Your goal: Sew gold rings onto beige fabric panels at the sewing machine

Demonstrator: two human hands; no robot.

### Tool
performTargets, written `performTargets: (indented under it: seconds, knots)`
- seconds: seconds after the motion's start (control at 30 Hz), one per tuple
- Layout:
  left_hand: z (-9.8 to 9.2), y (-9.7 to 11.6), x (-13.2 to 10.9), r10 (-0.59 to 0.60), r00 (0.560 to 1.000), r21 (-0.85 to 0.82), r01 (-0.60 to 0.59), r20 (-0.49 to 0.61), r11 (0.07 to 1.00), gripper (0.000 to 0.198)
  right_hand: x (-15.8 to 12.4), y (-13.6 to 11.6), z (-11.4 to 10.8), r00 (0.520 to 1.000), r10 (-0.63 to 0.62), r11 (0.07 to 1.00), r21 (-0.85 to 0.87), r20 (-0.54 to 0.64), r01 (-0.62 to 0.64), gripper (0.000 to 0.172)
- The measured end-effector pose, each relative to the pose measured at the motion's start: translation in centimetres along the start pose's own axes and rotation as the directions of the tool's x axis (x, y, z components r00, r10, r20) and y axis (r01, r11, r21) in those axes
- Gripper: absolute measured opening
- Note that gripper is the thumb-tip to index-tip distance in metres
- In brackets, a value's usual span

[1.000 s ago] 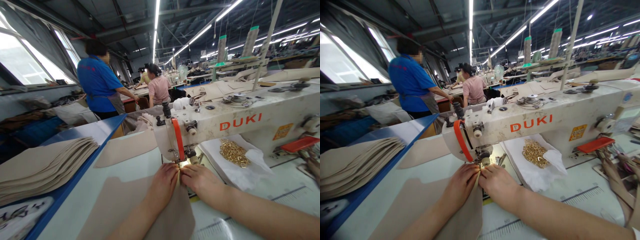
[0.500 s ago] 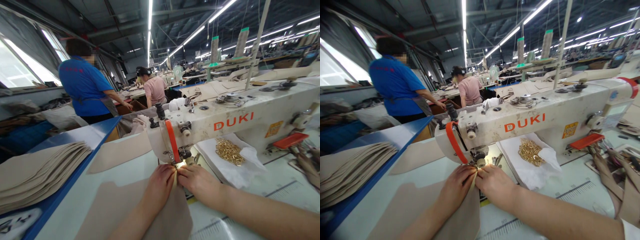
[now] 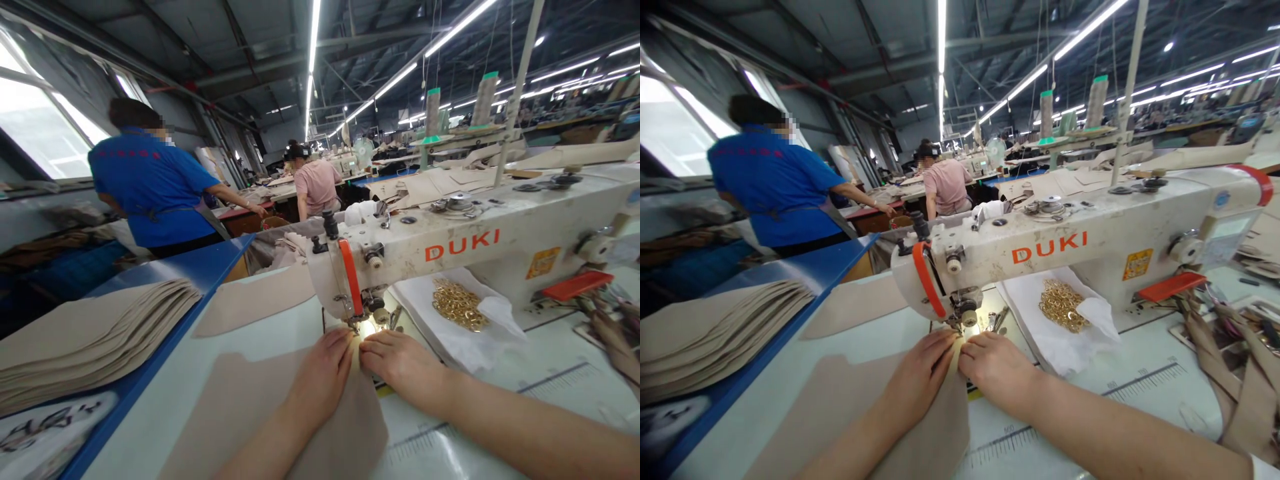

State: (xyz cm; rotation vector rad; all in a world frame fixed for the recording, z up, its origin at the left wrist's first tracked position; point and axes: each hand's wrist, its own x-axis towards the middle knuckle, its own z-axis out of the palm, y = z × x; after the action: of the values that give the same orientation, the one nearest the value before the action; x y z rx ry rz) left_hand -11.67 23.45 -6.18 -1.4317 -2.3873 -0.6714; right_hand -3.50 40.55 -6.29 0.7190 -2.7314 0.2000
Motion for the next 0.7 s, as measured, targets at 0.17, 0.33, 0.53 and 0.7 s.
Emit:
performTargets:
  seconds: [0.17, 0.33, 0.53, 0.7]
  knots:
    - [-0.05, -0.01, -0.04, 0.007, 0.999, 0.012, -0.008, 0.045, 1.000, 0.028, 0.15, -0.09, -0.23, 1.000, -0.006, 1.000, 0.015, 0.021, 0.006, 0.007]
    - [-0.12, -0.04, 0.09, 0.018, 0.998, -0.003, -0.018, 0.054, 1.000, 0.028, 0.27, -0.21, -0.43, 1.000, -0.007, 1.000, 0.005, 0.016, 0.007, 0.009]
    - [-0.19, -0.08, 0.40, 0.030, 0.998, 0.061, -0.034, 0.063, 0.998, 0.029, 0.42, 0.08, -0.13, 1.000, 0.004, 1.000, 0.006, 0.013, -0.004, 0.010]
    - [0.19, -0.39, 0.35, 0.019, 0.999, 0.092, -0.023, 0.042, 0.996, 0.030, 0.37, 0.21, -0.01, 1.000, -0.006, 1.000, 0.009, 0.011, 0.006, 0.008]
